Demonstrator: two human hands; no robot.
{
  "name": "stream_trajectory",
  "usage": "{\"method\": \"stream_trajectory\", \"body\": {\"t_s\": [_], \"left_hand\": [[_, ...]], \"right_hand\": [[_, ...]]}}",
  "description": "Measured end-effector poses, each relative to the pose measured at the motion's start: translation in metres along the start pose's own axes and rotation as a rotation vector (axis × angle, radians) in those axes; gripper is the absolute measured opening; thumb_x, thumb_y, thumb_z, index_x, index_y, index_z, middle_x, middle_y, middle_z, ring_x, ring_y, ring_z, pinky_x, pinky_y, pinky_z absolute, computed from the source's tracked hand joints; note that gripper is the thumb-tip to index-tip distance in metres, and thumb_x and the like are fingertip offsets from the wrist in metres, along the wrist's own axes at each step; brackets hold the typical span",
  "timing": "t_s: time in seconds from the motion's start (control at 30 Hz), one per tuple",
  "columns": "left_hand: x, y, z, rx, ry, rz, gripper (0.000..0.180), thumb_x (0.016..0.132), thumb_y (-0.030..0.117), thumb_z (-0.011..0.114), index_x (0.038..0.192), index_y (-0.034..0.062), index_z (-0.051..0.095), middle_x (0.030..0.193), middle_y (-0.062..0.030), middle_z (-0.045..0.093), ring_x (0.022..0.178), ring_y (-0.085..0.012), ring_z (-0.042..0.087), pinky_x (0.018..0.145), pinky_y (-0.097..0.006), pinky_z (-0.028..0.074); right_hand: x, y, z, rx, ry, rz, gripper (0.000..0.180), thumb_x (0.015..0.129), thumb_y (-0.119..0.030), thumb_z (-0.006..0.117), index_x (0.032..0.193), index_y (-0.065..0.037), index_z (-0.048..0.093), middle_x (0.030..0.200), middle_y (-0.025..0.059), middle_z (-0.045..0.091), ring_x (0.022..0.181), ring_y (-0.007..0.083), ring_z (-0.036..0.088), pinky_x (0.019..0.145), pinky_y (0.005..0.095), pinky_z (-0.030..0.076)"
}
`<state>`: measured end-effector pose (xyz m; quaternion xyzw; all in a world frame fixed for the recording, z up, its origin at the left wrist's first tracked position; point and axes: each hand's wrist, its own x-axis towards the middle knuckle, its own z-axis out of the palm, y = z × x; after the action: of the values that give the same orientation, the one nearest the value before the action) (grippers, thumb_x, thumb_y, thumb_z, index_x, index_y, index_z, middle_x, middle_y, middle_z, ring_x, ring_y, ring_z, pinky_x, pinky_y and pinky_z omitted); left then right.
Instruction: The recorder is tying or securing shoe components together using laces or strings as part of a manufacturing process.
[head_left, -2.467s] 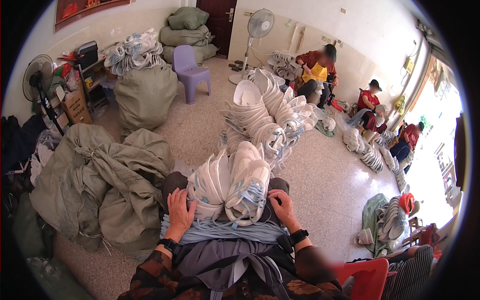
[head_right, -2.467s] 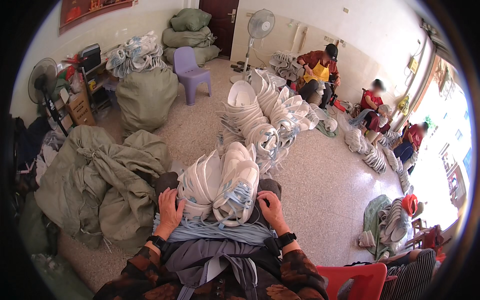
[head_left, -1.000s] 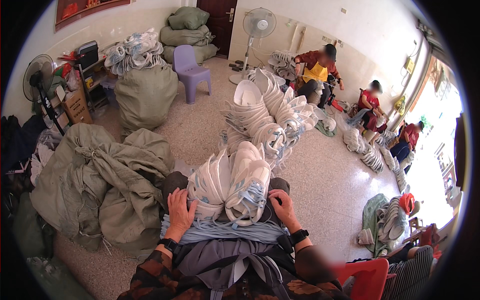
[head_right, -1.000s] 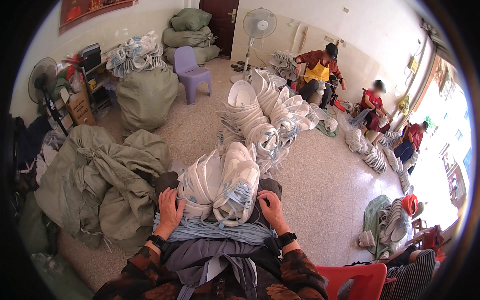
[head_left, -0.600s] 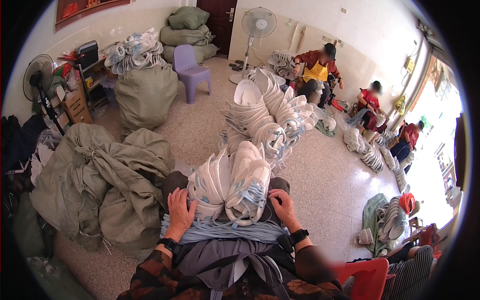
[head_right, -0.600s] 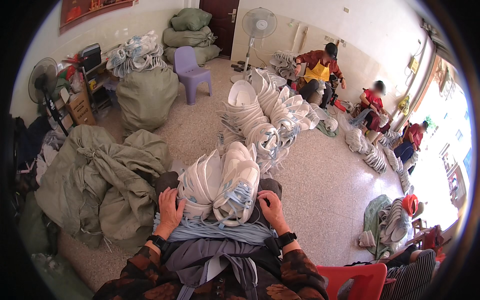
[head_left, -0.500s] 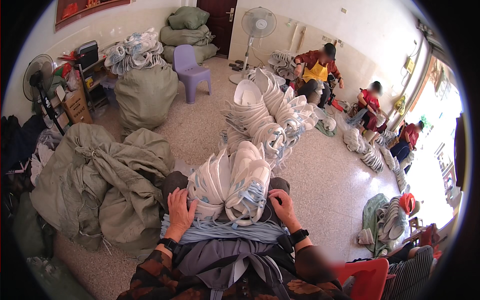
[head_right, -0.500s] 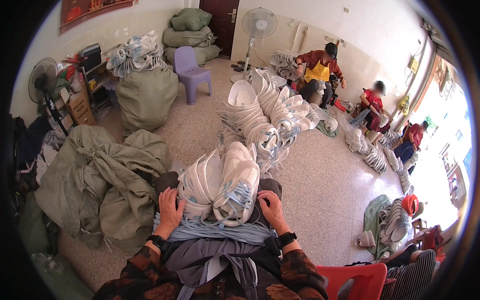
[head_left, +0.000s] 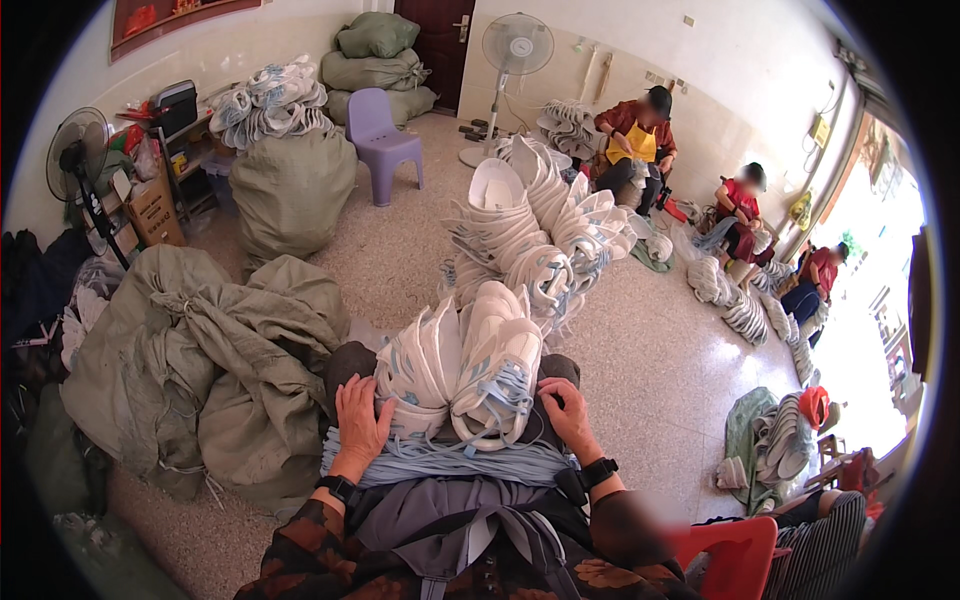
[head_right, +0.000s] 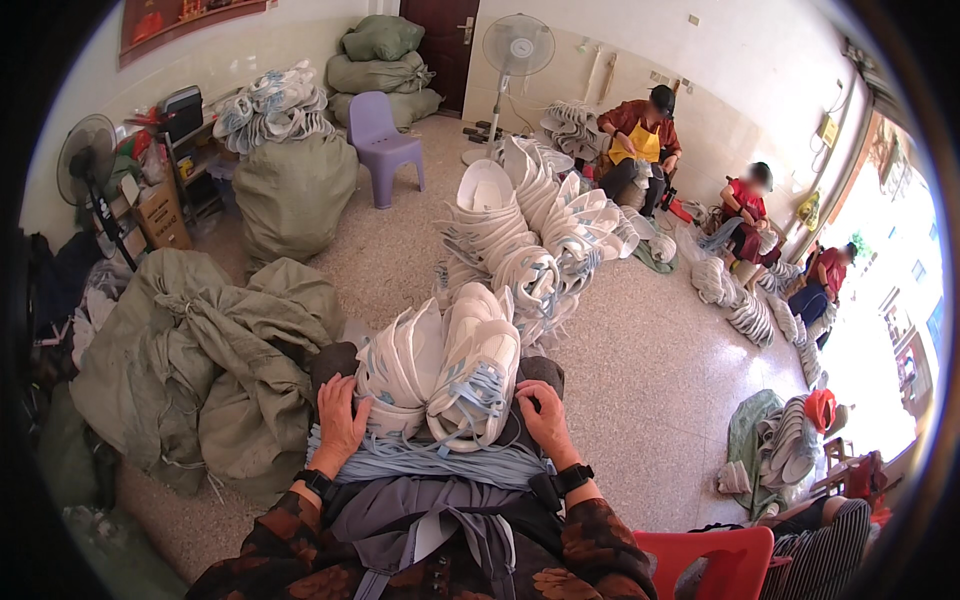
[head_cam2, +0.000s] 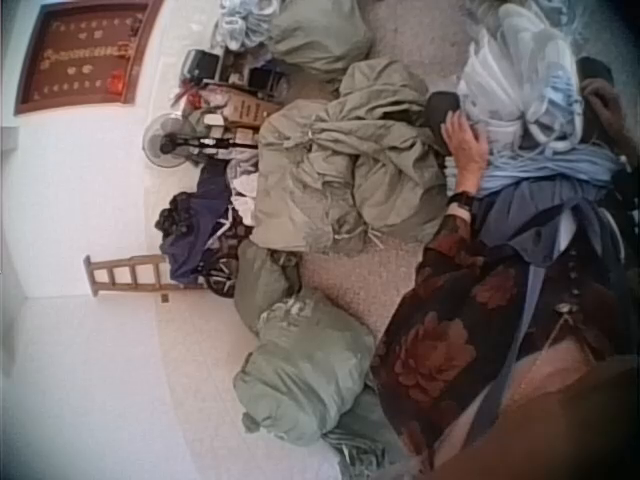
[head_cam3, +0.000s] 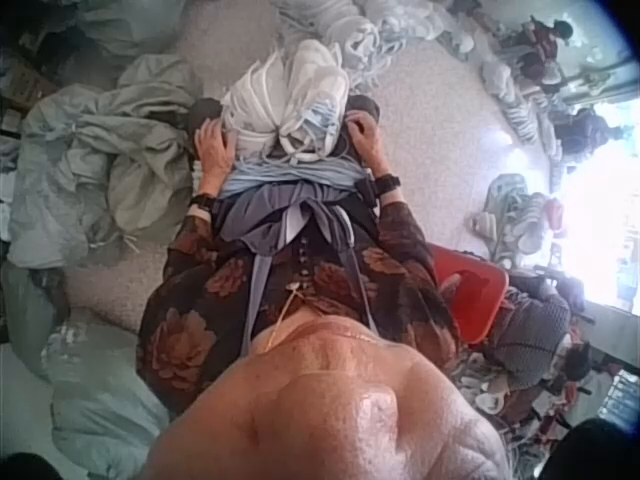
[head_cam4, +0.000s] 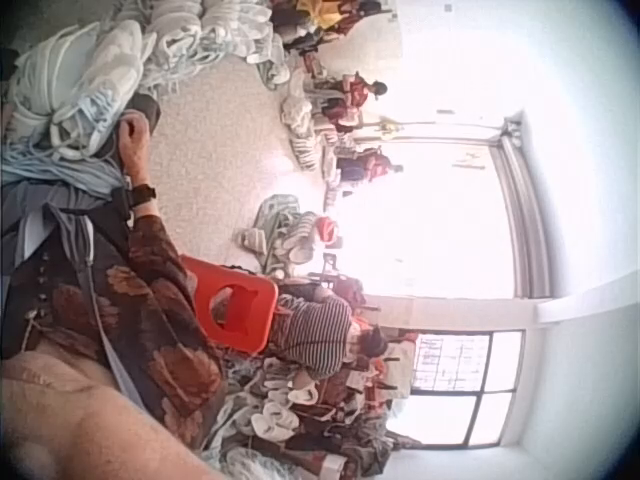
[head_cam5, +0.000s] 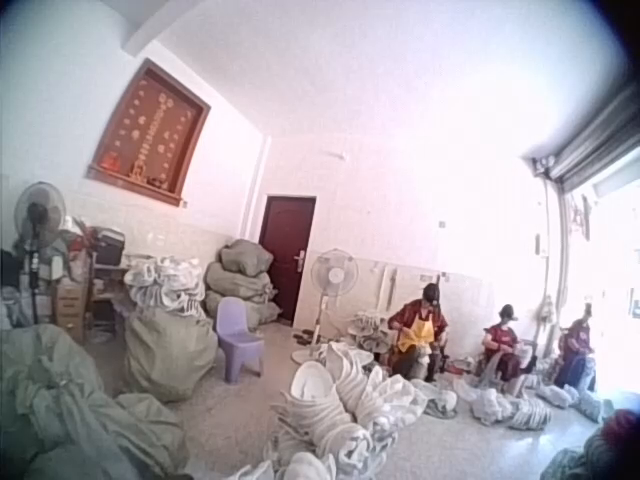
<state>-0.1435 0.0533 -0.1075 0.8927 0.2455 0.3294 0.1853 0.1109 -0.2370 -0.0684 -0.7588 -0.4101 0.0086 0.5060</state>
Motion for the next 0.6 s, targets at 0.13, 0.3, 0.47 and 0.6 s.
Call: {"method": "stream_trajectory", "body": {"t_s": [0.13,0.3,0.47,0.6], "left_hand": [[0.000,-0.001,-0.001,-0.002,0.006,0.004,0.053,0.094,0.037,0.062,0.127,-0.0039,0.057,0.131,-0.0198,0.058,0.133,-0.0395,0.045,0.117,-0.056,0.024],[-0.001,0.000,-0.001,-0.011,0.010,0.015,0.052,0.093,0.035,0.063,0.126,-0.0039,0.058,0.131,-0.0199,0.058,0.133,-0.0403,0.045,0.117,-0.056,0.025],[-0.002,-0.002,0.002,-0.003,-0.030,0.044,0.049,0.093,0.033,0.065,0.126,-0.0033,0.058,0.130,-0.0204,0.058,0.133,-0.0409,0.045,0.116,-0.056,0.026],[0.009,-0.011,-0.010,-0.044,-0.024,0.074,0.045,0.094,0.028,0.066,0.127,-0.0016,0.058,0.129,-0.0212,0.059,0.128,-0.0405,0.051,0.112,-0.053,0.034]], "right_hand": [[0.001,-0.002,0.001,-0.006,0.002,-0.005,0.007,0.089,0.000,0.062,0.095,0.002,0.066,0.110,0.0124,0.069,0.102,0.0240,0.065,0.091,0.0333,0.050],[-0.003,-0.001,0.004,0.029,0.033,0.009,0.006,0.087,-0.001,0.063,0.093,0.000,0.065,0.108,0.0134,0.069,0.102,0.0291,0.065,0.092,0.0370,0.050],[-0.003,0.006,0.004,0.028,0.062,-0.038,0.005,0.089,0.000,0.063,0.093,0.001,0.065,0.104,0.0134,0.070,0.099,0.0274,0.067,0.090,0.0352,0.051],[0.003,0.007,0.002,0.277,0.060,0.144,0.012,0.095,-0.005,0.063,0.102,0.002,0.067,0.098,0.0046,0.070,0.090,0.0114,0.063,0.083,0.0263,0.051]]}}
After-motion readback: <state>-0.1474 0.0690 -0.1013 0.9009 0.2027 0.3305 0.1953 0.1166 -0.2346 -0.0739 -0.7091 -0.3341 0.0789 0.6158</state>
